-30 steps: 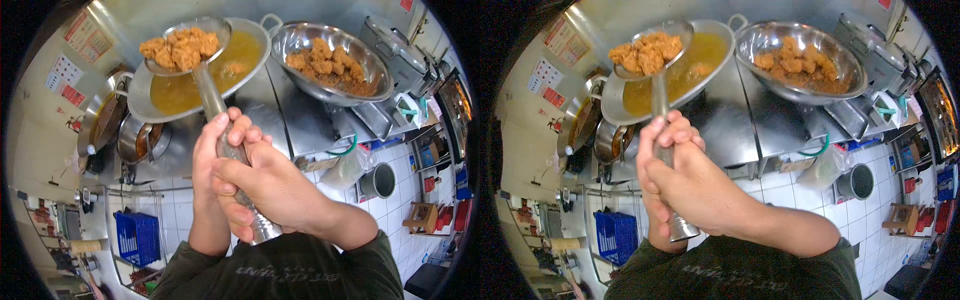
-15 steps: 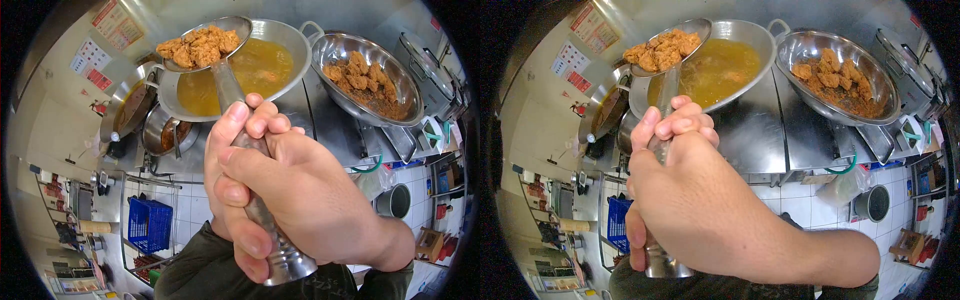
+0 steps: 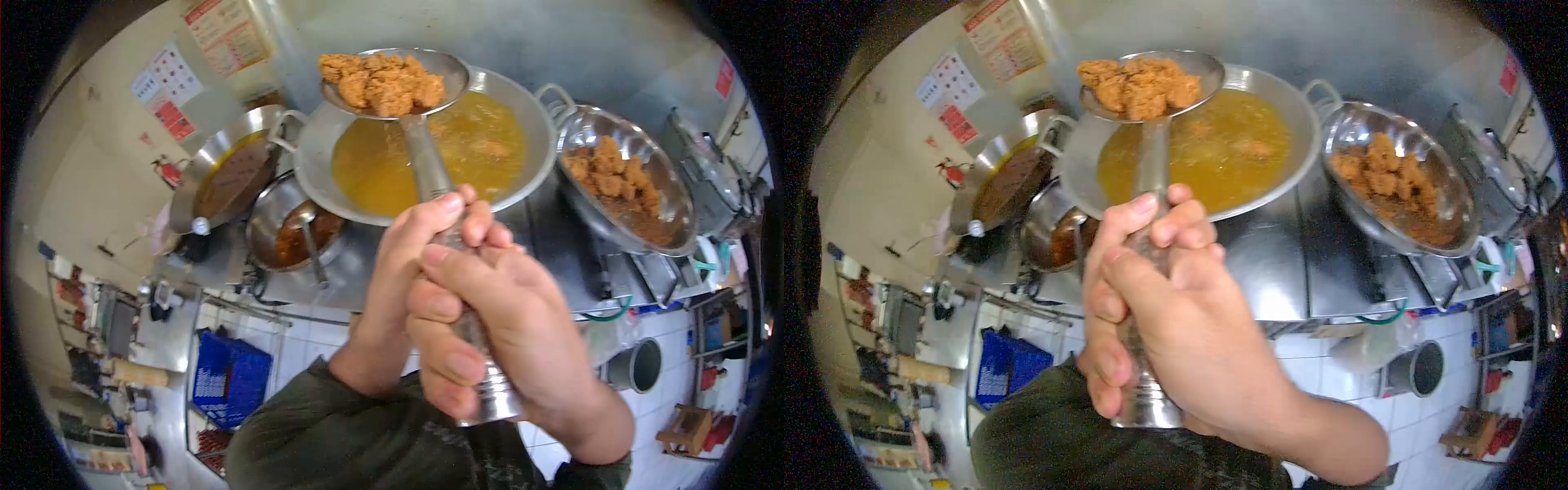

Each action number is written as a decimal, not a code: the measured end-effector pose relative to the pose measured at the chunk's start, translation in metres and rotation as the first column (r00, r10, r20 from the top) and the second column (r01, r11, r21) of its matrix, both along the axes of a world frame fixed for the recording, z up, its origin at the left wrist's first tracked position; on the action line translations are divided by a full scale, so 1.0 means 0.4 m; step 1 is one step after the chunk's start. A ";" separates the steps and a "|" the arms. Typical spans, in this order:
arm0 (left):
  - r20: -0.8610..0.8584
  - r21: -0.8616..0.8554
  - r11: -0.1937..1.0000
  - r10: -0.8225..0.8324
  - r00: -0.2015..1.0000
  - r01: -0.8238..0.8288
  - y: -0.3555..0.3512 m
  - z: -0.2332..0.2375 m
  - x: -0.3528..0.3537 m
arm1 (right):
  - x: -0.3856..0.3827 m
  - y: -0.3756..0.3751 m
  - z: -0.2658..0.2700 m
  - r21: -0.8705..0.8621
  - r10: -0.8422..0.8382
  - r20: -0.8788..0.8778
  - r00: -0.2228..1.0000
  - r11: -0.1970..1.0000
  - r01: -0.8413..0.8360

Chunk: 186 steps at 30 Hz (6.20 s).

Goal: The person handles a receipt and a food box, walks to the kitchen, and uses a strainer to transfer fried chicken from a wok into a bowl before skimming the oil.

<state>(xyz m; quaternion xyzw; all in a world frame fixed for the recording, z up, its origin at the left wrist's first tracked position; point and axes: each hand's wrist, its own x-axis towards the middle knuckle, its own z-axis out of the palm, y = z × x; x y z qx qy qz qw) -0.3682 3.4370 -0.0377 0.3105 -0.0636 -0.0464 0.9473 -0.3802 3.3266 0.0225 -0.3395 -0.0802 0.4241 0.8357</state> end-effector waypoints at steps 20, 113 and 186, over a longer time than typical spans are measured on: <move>-0.054 0.066 0.997 -0.044 0.998 0.047 0.028 -0.033 0.023 | -0.009 0.014 -0.055 0.008 -0.086 -0.092 0.992 0.996 0.088; 0.007 0.219 0.975 0.039 0.999 -0.039 -0.254 -0.087 0.092 | 0.046 -0.278 -0.144 -0.018 -0.175 0.093 0.980 0.984 0.177; -0.201 0.284 0.953 0.166 0.965 -0.105 -0.811 -0.466 0.387 | 0.091 -1.249 -0.135 -0.580 -0.098 0.780 0.619 0.260 0.772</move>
